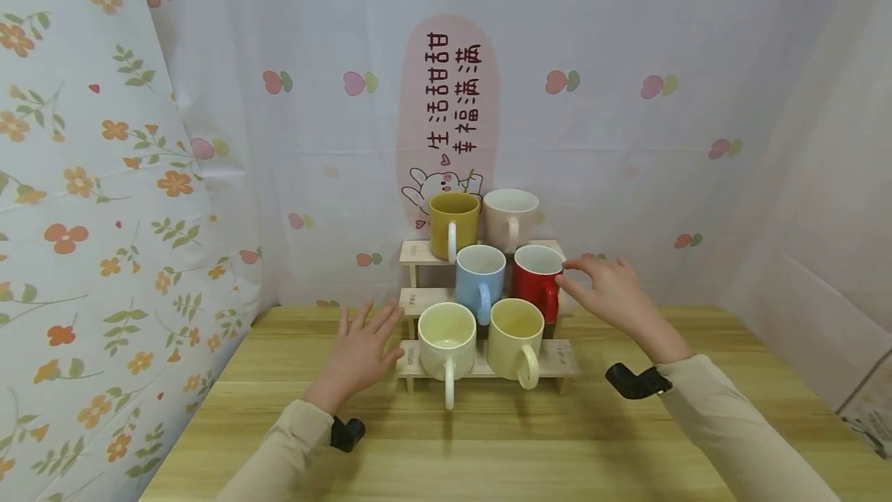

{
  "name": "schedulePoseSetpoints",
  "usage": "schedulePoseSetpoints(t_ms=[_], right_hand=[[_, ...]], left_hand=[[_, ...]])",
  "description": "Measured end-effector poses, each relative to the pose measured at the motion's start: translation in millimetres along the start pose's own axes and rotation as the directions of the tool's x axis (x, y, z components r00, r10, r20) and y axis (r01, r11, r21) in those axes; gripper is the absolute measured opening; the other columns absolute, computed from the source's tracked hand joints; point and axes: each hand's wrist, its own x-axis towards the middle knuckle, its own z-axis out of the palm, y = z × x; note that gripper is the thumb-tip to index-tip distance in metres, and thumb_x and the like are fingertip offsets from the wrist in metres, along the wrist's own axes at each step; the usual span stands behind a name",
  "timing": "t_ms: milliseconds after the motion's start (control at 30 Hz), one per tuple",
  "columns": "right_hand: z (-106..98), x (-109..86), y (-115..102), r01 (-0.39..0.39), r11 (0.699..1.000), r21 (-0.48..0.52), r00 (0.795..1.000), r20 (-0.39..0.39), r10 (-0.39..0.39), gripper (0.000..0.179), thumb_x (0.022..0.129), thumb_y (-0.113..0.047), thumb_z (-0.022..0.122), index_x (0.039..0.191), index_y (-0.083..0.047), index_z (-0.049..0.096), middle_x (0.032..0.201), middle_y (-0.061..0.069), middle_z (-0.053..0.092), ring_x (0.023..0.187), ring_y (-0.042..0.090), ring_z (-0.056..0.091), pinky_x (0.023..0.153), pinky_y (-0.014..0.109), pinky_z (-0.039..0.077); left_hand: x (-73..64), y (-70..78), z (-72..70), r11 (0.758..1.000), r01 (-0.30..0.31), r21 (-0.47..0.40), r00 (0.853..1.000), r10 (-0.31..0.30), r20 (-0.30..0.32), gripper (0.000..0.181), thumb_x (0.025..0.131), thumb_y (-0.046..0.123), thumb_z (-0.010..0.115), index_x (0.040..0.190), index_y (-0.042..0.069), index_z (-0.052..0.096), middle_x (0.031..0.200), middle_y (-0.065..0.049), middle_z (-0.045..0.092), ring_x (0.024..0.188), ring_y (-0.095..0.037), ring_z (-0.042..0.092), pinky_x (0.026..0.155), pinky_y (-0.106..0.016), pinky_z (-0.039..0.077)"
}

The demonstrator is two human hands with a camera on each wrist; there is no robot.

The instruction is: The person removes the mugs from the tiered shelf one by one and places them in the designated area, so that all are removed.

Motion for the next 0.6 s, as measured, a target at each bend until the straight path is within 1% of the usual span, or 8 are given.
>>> schedulePoseSetpoints(t_ms=[167,367,433,500,567,600], right_hand=[[-2.3,6.4,-4.2,0.012,1.000,0.001,1.000,0.000,-0.012,0.048,0.096,-0.040,0.050,0.120,0.000,0.063,0.123,0.022,0.062,0.120,0.045,0.051,0.107,0.070,0.009],[-3.3,10.2,-3.5,0.023,0.999,-0.030,1.000,0.009,-0.023,0.046,0.096,-0.037,0.051,0.118,0.001,0.064,0.120,0.022,0.063,0.117,0.044,0.053,0.106,0.070,0.010],[-3.6,11.1,-3.6,0.036,0.999,-0.036,0.999,0.005,-0.035,0.046,0.096,-0.038,0.051,0.117,0.001,0.064,0.118,0.021,0.065,0.114,0.042,0.055,0.105,0.068,0.016],[-4.1,12.5,-4.2,0.044,0.998,-0.037,0.999,-0.001,-0.044,0.046,0.095,-0.038,0.051,0.116,0.001,0.065,0.115,0.021,0.066,0.109,0.040,0.058,0.102,0.063,0.028],[-5.0,14.0,-5.7,0.046,0.999,-0.027,0.999,-0.007,-0.046,0.045,0.095,-0.038,0.051,0.113,0.000,0.067,0.110,0.020,0.067,0.102,0.038,0.060,0.093,0.056,0.040],[-5.5,14.9,-6.6,0.045,0.999,-0.023,0.999,-0.007,-0.045,0.044,0.095,-0.037,0.052,0.112,-0.001,0.067,0.107,0.019,0.067,0.098,0.036,0.060,0.086,0.053,0.044]], left_hand=[[0.9,2.1,-0.8,1.000,0.013,-0.003,1.000,-0.013,-0.011,0.066,0.092,0.040,0.060,0.148,0.016,0.037,0.154,-0.004,0.033,0.142,-0.043,0.021,0.109,-0.069,0.006],[2.1,4.9,-3.5,1.000,0.006,0.016,1.000,-0.006,-0.018,0.063,0.092,0.042,0.058,0.146,0.015,0.041,0.153,-0.001,0.036,0.142,-0.043,0.021,0.110,-0.068,0.007],[2.6,5.5,-3.8,1.000,-0.003,0.027,1.000,0.003,-0.020,0.062,0.092,0.040,0.059,0.145,0.013,0.043,0.152,-0.002,0.037,0.142,-0.042,0.021,0.110,-0.068,0.009],[3.2,6.0,-4.2,0.999,-0.020,0.028,0.999,0.021,-0.031,0.061,0.091,0.037,0.061,0.143,0.010,0.045,0.151,-0.003,0.040,0.142,-0.042,0.022,0.110,-0.067,0.010],[4.2,6.1,-4.5,0.999,-0.042,0.029,0.998,0.043,-0.042,0.059,0.091,0.034,0.063,0.141,0.008,0.047,0.149,-0.005,0.042,0.141,-0.042,0.023,0.111,-0.066,0.012],[4.7,6.2,-5.2,0.998,-0.051,0.026,0.998,0.052,-0.046,0.058,0.090,0.033,0.063,0.140,0.007,0.048,0.148,-0.005,0.043,0.141,-0.042,0.024,0.111,-0.065,0.013]])
